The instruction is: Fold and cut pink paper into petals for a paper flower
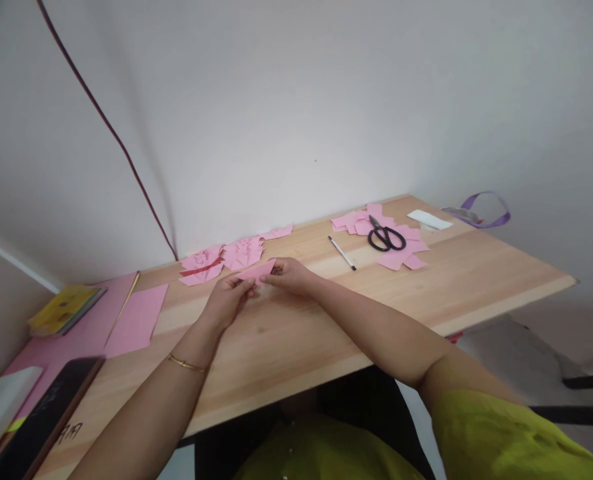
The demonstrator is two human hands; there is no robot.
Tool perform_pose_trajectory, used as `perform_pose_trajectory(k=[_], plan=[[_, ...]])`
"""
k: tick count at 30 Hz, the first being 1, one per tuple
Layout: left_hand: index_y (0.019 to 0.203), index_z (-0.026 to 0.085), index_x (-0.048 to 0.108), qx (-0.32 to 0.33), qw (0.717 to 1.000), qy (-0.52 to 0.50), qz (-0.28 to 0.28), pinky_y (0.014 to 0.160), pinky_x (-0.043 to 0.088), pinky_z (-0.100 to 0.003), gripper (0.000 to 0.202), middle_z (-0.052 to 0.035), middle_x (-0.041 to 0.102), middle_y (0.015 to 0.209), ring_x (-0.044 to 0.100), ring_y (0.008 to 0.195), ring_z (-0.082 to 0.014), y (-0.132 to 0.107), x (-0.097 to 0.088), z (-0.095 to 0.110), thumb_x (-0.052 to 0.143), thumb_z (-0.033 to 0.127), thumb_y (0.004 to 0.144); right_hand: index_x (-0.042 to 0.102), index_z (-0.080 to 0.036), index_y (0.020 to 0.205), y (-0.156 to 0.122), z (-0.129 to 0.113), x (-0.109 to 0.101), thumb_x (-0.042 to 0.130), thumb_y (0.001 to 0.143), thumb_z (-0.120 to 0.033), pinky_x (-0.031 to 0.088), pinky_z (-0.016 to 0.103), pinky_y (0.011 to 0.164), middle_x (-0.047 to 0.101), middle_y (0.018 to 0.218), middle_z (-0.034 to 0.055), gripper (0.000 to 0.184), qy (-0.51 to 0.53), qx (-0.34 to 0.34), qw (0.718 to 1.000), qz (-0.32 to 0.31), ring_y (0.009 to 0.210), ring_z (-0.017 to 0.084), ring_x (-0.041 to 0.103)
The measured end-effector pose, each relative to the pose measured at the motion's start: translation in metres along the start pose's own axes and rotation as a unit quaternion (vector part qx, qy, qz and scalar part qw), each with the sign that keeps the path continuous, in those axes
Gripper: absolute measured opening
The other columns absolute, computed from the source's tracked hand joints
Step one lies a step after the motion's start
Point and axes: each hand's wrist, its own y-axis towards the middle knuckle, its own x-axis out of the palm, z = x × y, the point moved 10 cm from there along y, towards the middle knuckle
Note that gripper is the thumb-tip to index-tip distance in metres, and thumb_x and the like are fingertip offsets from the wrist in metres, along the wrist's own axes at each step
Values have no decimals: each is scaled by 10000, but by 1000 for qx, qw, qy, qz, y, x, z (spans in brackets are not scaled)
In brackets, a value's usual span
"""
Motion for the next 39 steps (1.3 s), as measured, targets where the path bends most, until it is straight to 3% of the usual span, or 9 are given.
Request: perform_pose_trajectory(k=[4, 7, 15, 20, 23, 28, 34, 39], plan=[[758, 113, 650, -5, 1000, 10, -2, 566, 435, -223, 255, -15, 615, 616, 558, 550, -98, 0, 0, -1, 735, 318, 632, 639, -142, 932, 1, 8, -1, 649, 730, -353, 461, 306, 795, 684, 947, 73, 292, 15, 4, 1000, 2, 869, 175, 623], [742, 112, 648, -7, 1000, 12, 6, 576, 439, -230, 253, -17, 612, 608, 560, 550, -102, 1, -3, -3, 733, 322, 631, 638, -137, 905, 2, 9, -4, 650, 725, -388, 455, 279, 701, 671, 846, 51, 309, 3, -3, 1000, 17, 766, 155, 603], [693, 110, 639, -4, 1000, 2, 7, 575, 428, -232, 255, -11, 595, 569, 534, 526, -93, 0, -3, -1, 723, 346, 644, 593, -147, 689, 1, 0, -7, 486, 828, -490, 412, 240, 613, 575, 671, 13, 385, -36, -7, 999, 39, 614, 112, 512], [673, 111, 631, -11, 1000, 4, 11, 571, 423, -230, 273, -15, 595, 561, 546, 535, -101, -1, -4, -2, 727, 365, 646, 552, -166, 724, -1, 3, -22, 533, 806, -473, 373, 228, 580, 507, 597, -30, 318, -7, -8, 995, 104, 573, 100, 461], [676, 113, 631, -9, 1000, 9, 12, 571, 425, -231, 269, -14, 594, 556, 549, 533, -103, -2, -4, -2, 727, 361, 646, 533, -167, 668, -1, 7, -27, 487, 829, -496, 375, 233, 578, 499, 569, -25, 369, -15, 2, 992, 129, 563, 104, 460], [669, 111, 621, -11, 1000, -1, 18, 593, 446, -244, 270, -11, 593, 552, 545, 522, -101, -1, -5, -3, 742, 349, 623, 546, -154, 648, 2, 12, -25, 412, 850, -561, 397, 245, 573, 539, 589, 13, 474, 31, 19, 992, 124, 556, 110, 488], [658, 106, 620, -5, 1000, 4, 22, 593, 447, -243, 289, -14, 596, 558, 538, 509, -93, 0, -7, -3, 743, 364, 621, 577, -132, 791, 7, 25, -25, 349, 812, -685, 404, 243, 553, 594, 676, 59, 599, 162, 53, 978, 118, 552, 106, 494], [677, 105, 620, 0, 1000, 6, 17, 594, 440, -235, 288, -14, 598, 572, 541, 524, -90, 1, -8, -3, 737, 364, 637, 570, -144, 775, 3, 4, -20, 439, 821, -605, 411, 234, 589, 556, 657, 21, 481, 70, 3, 994, 82, 588, 103, 497]])
